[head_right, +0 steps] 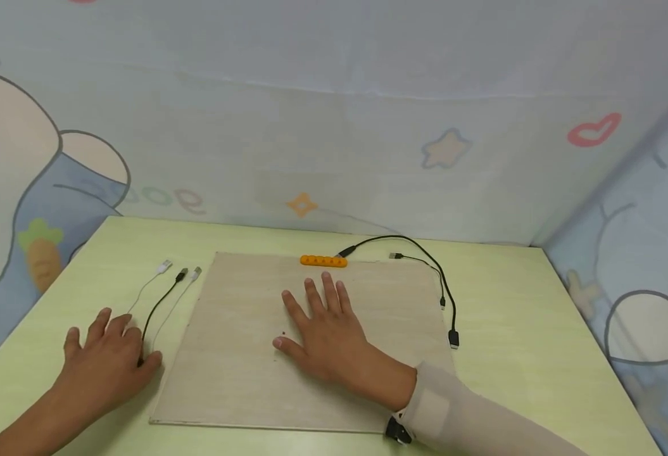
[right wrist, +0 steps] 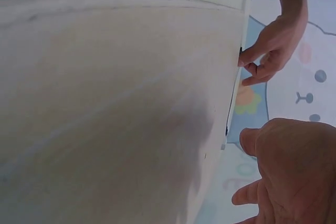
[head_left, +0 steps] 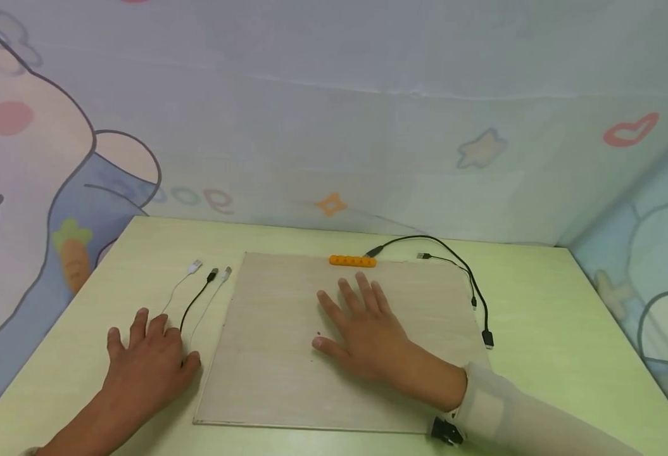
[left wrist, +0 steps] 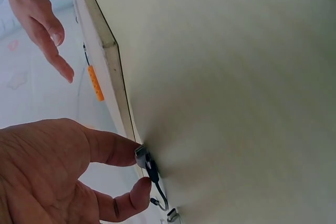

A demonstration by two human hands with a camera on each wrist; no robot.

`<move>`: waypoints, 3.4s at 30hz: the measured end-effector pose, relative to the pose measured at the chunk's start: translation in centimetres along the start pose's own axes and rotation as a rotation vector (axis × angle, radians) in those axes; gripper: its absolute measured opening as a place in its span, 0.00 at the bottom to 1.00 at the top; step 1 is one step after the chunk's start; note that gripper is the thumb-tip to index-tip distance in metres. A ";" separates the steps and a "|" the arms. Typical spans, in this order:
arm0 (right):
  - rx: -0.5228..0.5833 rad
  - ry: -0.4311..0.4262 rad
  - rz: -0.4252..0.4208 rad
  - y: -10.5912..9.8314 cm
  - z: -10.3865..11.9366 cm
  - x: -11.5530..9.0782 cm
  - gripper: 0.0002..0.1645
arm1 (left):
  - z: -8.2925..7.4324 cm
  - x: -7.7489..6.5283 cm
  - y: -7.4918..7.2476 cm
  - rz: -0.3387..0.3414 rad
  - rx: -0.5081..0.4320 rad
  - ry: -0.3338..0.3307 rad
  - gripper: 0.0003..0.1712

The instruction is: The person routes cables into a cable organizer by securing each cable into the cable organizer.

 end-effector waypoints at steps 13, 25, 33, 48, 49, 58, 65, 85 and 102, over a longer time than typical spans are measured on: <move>-0.004 -0.012 0.002 0.4 0.8 0.1 0.45 | -0.2 -0.7 0.4 0.028 -0.039 0.011 0.18; -0.024 -0.031 0.016 0.3 1.6 0.1 0.45 | -0.7 -0.8 0.6 -0.033 -0.024 0.060 0.10; -0.047 -0.052 0.010 0.1 2.5 0.3 0.44 | -1.2 -0.5 0.5 -0.023 -0.052 0.078 0.13; -0.052 -0.112 0.004 -0.7 3.9 2.3 0.43 | -1.9 -0.3 1.0 0.001 -0.096 0.102 0.17; -0.059 -0.117 0.005 -0.7 4.0 2.4 0.43 | -1.9 -0.3 1.0 -0.001 -0.096 0.104 0.17; -0.185 -0.135 0.001 -1.0 5.5 4.2 0.40 | -2.2 0.2 1.0 0.017 -0.099 0.111 0.16; -0.212 -0.123 0.040 -0.8 6.5 5.5 0.40 | -1.9 0.2 1.6 0.075 -0.114 0.085 0.12; -0.352 -0.170 0.028 -0.5 8.5 9.6 0.38 | -0.7 -0.4 2.1 0.118 -0.081 0.054 0.10; -0.363 -0.200 0.007 0.1 9.1 12.3 0.33 | -0.6 -0.3 2.3 0.124 -0.082 0.035 0.08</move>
Point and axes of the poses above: each hand's wrist, its own x-axis towards the middle knuckle, its own y-axis out of the palm, z = x × y, the point moved 9 cm from there along x, towards the middle knuckle, and after that the axes turned 4 degrees about x, right-handed, at the moved point
